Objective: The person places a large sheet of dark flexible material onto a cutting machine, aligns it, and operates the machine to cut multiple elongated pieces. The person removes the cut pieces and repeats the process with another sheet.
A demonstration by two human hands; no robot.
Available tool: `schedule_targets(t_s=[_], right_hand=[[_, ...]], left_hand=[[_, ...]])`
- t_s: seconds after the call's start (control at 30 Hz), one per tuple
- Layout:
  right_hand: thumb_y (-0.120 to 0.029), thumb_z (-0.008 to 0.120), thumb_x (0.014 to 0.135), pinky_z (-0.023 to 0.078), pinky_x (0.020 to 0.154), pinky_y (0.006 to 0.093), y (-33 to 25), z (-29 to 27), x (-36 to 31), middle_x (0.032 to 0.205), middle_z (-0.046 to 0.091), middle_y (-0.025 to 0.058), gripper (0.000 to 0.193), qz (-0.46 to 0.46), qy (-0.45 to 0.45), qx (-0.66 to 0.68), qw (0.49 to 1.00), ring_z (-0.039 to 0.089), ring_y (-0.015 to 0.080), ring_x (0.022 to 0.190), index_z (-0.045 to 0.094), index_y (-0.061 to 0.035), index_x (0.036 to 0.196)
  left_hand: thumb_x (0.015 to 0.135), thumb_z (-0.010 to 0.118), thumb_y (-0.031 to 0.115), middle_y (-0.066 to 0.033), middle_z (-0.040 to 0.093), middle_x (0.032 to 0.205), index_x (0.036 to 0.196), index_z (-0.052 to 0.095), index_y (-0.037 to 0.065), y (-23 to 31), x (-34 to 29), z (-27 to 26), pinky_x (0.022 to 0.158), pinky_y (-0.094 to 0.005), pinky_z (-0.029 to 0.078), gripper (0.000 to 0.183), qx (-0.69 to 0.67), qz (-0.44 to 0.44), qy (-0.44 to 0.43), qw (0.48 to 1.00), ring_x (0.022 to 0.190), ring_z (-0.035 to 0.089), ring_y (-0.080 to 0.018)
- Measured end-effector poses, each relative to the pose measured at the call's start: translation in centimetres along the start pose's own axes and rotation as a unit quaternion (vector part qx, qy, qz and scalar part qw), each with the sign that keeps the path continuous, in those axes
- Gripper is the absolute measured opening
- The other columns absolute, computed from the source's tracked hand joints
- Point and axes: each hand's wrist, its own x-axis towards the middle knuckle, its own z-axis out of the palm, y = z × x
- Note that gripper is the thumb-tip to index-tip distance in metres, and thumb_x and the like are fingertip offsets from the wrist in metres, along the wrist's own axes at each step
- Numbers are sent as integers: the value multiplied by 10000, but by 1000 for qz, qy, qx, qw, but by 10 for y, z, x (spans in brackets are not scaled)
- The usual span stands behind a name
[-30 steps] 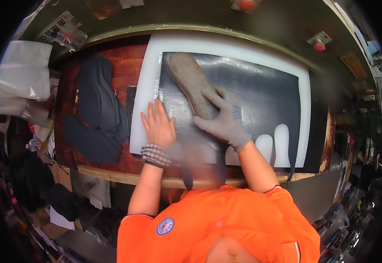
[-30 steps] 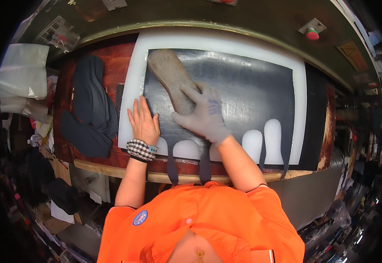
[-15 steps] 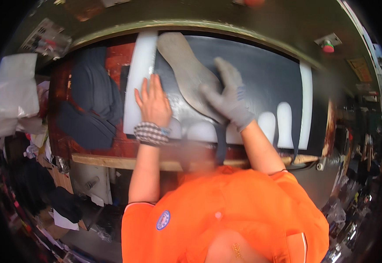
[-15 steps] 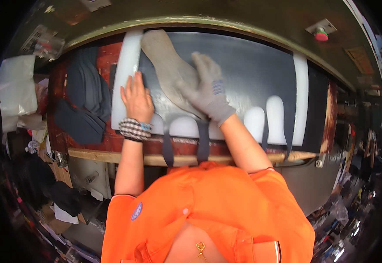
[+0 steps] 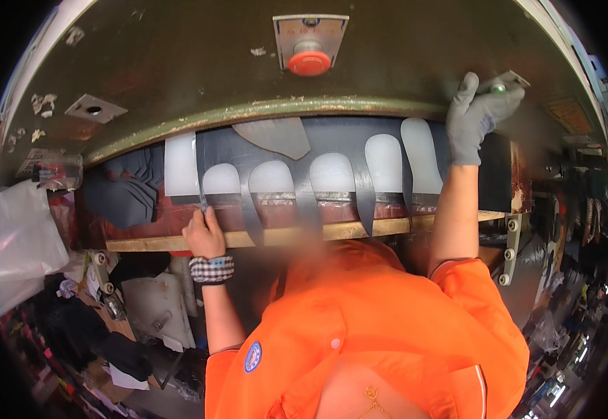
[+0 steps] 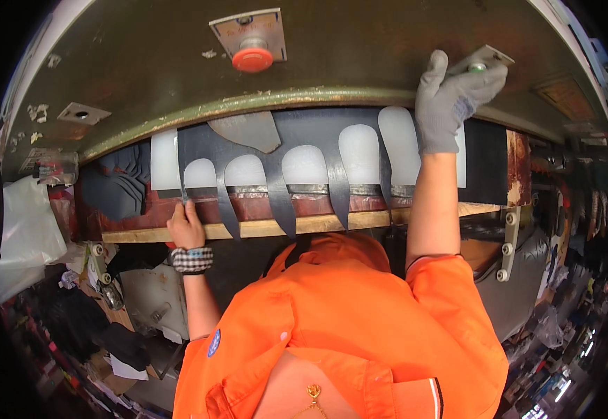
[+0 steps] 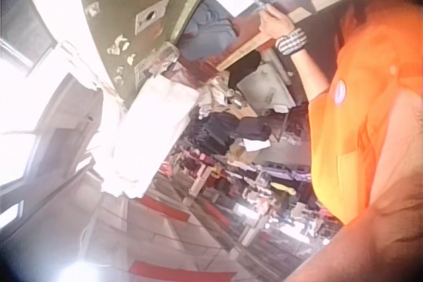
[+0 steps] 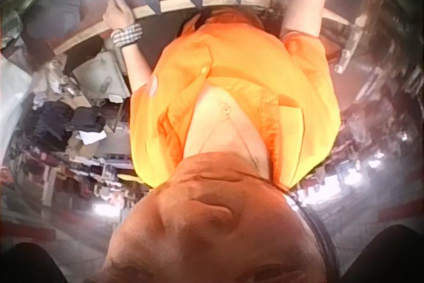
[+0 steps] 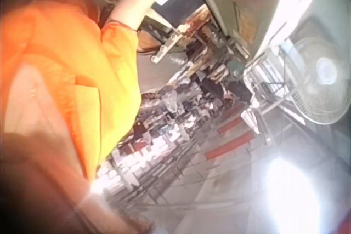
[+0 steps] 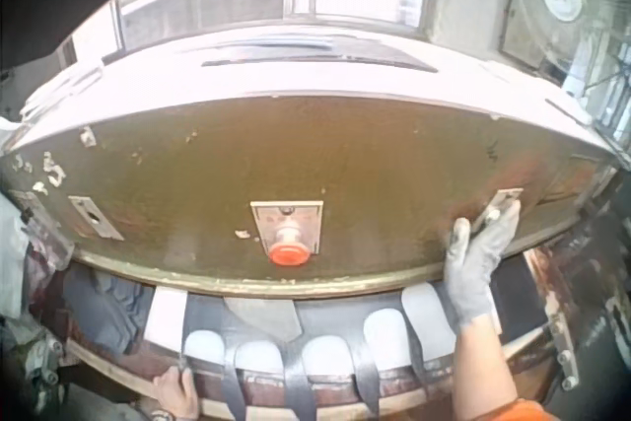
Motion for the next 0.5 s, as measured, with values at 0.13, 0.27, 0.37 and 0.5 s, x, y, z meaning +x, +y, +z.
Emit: schedule_targets(t_s=[0.13,0.27,0.37,0.5], right_hand=[[-569,558,961,136,1186,599,4,21,-7,1511,34,459,1133,14,18,-18,1000,92,569,1432,-87,213,1468],[-416,644,966,189,1198,533,9,0,-32,1557,100,390,1035,44,-17,33,998,176,486,1460,-17,159,1516],[-224,691,947,352,1135,459,3,-29,-77,1493,325,304,866,103,-37,127,986,409,378,1357,149,92,1545],[-262,730,881,481,920,429,-6,-46,-155,1146,613,239,649,153,-239,54,957,593,334,1040,489,87,1373]], left_hand=[[1016,562,369,-245,605,706,772,574,47,4,44,32,586,-566,405,404,21,-17,33,999,658,549,-494],[997,577,441,-217,610,659,755,593,83,7,64,39,554,-567,400,432,13,-53,54,997,629,572,-477],[985,599,438,-190,622,642,765,634,83,5,56,33,559,-535,418,419,-20,-74,25,997,612,585,-440],[992,598,412,-154,622,609,754,633,72,-3,48,32,561,-464,458,416,-52,-64,22,996,590,619,-368]])
